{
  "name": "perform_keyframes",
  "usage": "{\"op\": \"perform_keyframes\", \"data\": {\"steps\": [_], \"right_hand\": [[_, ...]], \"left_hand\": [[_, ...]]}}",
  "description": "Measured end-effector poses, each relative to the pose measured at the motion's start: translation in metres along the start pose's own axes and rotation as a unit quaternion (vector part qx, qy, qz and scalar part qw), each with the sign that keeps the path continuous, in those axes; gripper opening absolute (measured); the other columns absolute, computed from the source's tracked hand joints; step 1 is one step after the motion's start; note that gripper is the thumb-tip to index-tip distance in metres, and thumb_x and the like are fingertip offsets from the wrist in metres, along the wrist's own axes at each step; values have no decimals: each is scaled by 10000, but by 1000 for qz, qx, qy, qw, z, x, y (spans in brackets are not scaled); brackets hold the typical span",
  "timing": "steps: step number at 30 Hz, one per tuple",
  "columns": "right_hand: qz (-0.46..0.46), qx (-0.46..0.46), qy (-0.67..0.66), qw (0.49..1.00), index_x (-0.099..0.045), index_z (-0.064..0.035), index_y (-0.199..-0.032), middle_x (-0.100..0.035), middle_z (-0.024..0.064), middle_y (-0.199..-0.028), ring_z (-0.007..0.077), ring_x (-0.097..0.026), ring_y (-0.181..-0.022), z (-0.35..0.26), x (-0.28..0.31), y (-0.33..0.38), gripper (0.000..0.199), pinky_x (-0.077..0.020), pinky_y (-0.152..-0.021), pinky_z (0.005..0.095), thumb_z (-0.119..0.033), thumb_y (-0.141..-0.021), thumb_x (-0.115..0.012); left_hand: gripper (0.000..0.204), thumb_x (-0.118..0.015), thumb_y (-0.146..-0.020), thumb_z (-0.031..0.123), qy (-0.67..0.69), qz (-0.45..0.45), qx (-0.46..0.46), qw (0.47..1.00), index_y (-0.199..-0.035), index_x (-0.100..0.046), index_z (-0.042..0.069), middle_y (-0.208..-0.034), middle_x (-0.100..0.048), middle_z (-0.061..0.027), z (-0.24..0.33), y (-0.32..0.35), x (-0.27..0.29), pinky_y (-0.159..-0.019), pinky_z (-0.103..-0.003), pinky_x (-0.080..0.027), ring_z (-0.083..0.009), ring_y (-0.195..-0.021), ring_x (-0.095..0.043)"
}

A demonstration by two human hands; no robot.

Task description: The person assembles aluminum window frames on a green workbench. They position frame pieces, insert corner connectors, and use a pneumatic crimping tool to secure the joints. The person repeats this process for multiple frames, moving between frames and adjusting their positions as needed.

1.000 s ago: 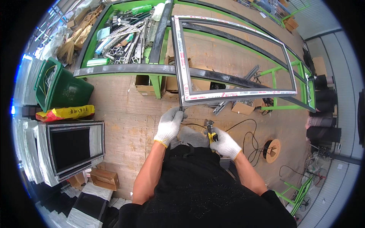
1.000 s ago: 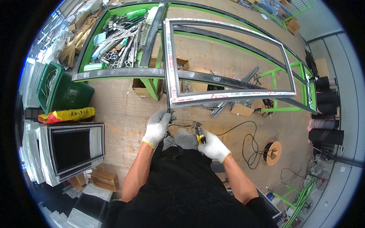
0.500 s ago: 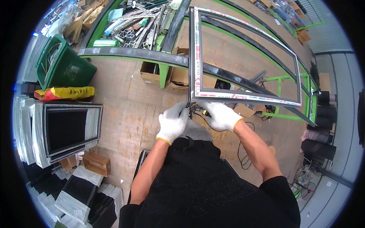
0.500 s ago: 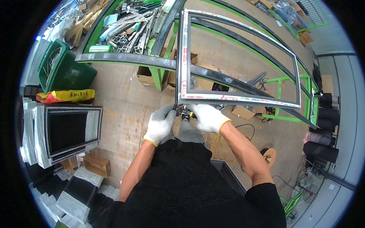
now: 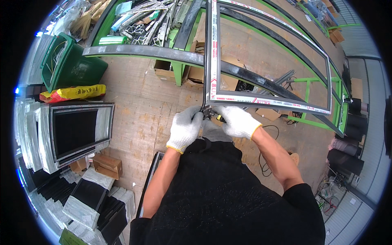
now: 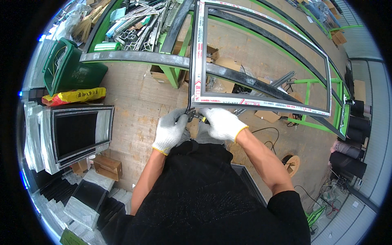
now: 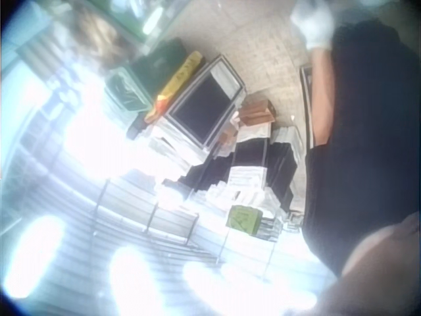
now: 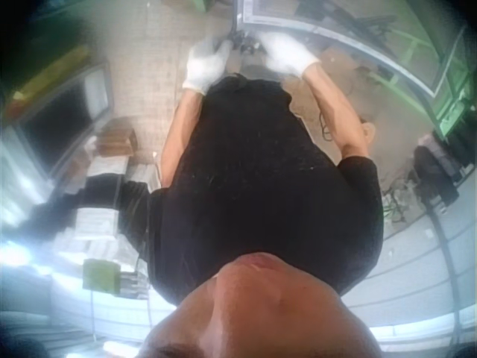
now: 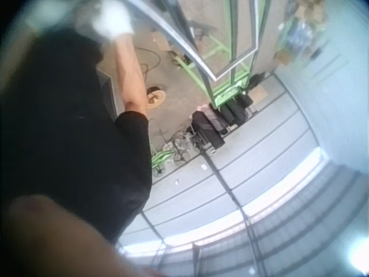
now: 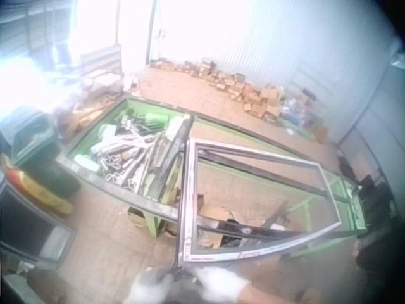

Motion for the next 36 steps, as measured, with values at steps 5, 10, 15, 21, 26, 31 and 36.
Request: {"op": "perform_keyframes", "data": {"steps": [5,10,15,21,26,31,36], "right_hand": [[-3,-7,3,1000,-638,22,-1399,-717,331,-1220,505,-671,-1177,-1,-1,-1,620,-555,-998,539,17,-780,-610],[-8,-33,38,999,-652,10,-1376,-732,329,-1141,507,-694,-1100,-6,0,-2,566,-566,-941,551,-5,-811,-615],[-3,-75,1,997,-706,21,-1241,-738,333,-998,511,-719,-993,-8,-9,-4,403,-578,-883,548,-61,-851,-646],[-70,-144,-118,980,-724,48,-1043,-749,267,-863,409,-739,-787,-14,-7,-1,275,-566,-724,496,-47,-802,-631],[-155,-167,-117,967,-707,23,-1124,-753,224,-916,357,-740,-817,-34,20,28,329,-573,-735,461,-73,-811,-665],[25,-9,-21,999,-645,-2,-1284,-727,288,-1094,485,-712,-1064,-20,90,36,479,-560,-927,506,-42,-807,-680],[87,-7,80,993,-626,36,-1193,-695,305,-1134,518,-674,-1097,22,133,25,393,-561,-933,542,-45,-818,-716]], "left_hand": [[306,-642,-1005,186,-2,-7,7,1000,-1177,-776,-28,-1008,-782,-264,5,-2,3,-864,-434,-602,-396,-959,-789],[344,-658,-1025,200,11,-35,36,999,-1243,-758,-47,-1038,-817,-210,2,-2,5,-875,-365,-595,-259,-958,-800],[349,-630,-1049,205,140,-101,75,982,-1272,-747,-38,-1009,-793,-158,-6,-13,7,-852,-338,-577,-204,-911,-749],[285,-636,-1049,228,28,-67,1,997,-1144,-752,-15,-950,-769,-160,-4,-21,1,-816,-411,-562,-274,-877,-735],[225,-602,-1019,230,-109,18,-119,987,-1026,-757,67,-981,-782,-143,-3,-10,-7,-741,-438,-527,-381,-959,-740],[264,-635,-1026,187,18,9,-24,1000,-1184,-740,3,-1001,-775,-204,-13,8,-8,-887,-408,-567,-351,-994,-753],[301,-657,-1027,215,52,58,92,993,-1193,-714,-29,-1010,-797,-211,3,33,-27,-888,-380,-586,-321,-949,-793]]}}
Point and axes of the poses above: each hand's wrist, its own y-axis away from the middle knuckle, its own x-axis out of the back of the hand, z = x × y, the point moved 3 cm from there along -y, towards the middle knuckle
